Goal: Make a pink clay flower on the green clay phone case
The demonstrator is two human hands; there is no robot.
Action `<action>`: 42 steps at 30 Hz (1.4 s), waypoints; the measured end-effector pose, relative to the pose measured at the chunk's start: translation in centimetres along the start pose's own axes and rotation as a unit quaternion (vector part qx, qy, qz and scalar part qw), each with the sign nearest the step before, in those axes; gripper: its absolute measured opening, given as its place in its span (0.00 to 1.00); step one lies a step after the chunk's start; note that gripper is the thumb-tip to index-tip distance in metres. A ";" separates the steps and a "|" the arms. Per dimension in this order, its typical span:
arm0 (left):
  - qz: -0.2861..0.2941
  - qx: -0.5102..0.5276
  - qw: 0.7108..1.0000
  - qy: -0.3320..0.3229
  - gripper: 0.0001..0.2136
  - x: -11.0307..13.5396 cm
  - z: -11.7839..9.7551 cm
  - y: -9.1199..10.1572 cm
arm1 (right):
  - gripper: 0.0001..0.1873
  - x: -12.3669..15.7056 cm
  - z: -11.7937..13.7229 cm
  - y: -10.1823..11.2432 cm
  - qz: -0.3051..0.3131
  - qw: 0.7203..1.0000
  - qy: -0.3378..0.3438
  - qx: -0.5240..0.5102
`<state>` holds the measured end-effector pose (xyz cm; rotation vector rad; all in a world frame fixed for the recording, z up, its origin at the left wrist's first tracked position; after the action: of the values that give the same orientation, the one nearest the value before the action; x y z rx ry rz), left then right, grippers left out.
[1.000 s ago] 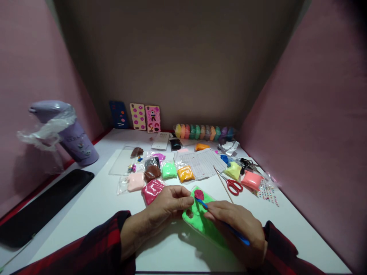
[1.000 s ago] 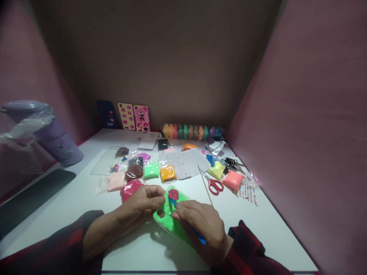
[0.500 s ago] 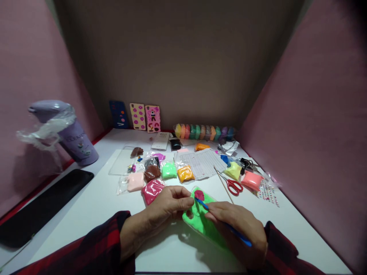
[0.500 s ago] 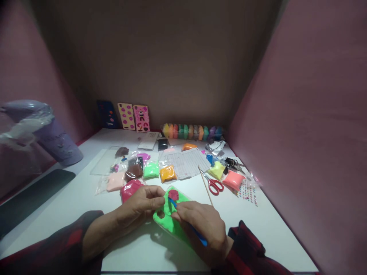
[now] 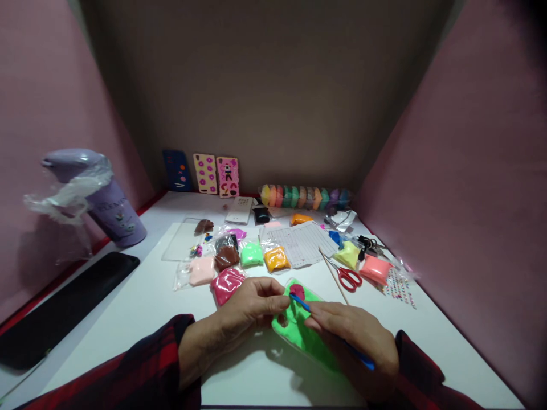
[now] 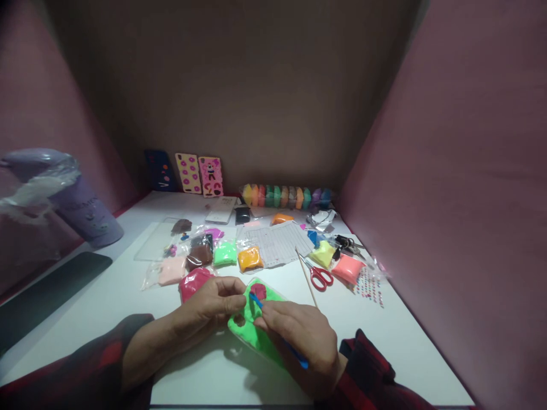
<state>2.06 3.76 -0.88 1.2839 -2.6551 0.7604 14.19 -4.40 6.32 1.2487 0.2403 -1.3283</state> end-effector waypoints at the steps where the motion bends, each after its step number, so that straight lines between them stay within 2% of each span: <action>1: -0.001 0.002 1.000 0.001 0.19 0.0 0.0 0.0 | 0.17 0.0 0.1 0.0 0.000 1.000 0.004 -0.002; 12: 0.001 -0.017 1.000 -0.008 0.18 0.0 -0.1 0.0 | 0.11 -0.9 0.2 0.3 -0.006 0.999 -0.042 0.008; 19: 0.005 -0.001 1.000 -0.009 0.18 -0.1 0.1 0.1 | 0.13 -1.2 1.0 0.4 0.005 1.000 -0.002 -0.015; 24: 0.011 0.013 1.000 -0.015 0.17 -0.1 0.2 0.1 | 0.13 -1.0 1.1 1.4 -0.062 0.998 -0.004 0.030; 27: 0.008 0.008 1.000 -0.008 0.17 -0.1 0.4 0.2 | 0.11 -1.0 1.0 1.6 -0.081 0.996 -0.014 0.033; 37: 0.005 0.002 1.000 -0.008 0.17 -0.2 0.1 0.2 | 0.11 -0.4 0.1 0.2 -0.018 0.999 -0.037 0.011; 42: 0.005 0.001 1.000 -0.008 0.17 -0.1 0.1 0.2 | 0.11 -0.3 0.1 0.5 -0.040 0.999 -0.033 0.007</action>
<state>1.97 3.86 -1.10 1.2829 -2.6757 0.7564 14.46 -4.48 6.85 1.2158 0.2372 -1.4392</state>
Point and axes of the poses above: each hand's wrist, its own x-axis away from the middle knuckle, its own y-axis out of the back of the hand, z = x × y, the point moved 8 cm from there along -x, towards the middle knuckle, and after that the axes turned 3 degrees about -x, right-handed, at the moved point
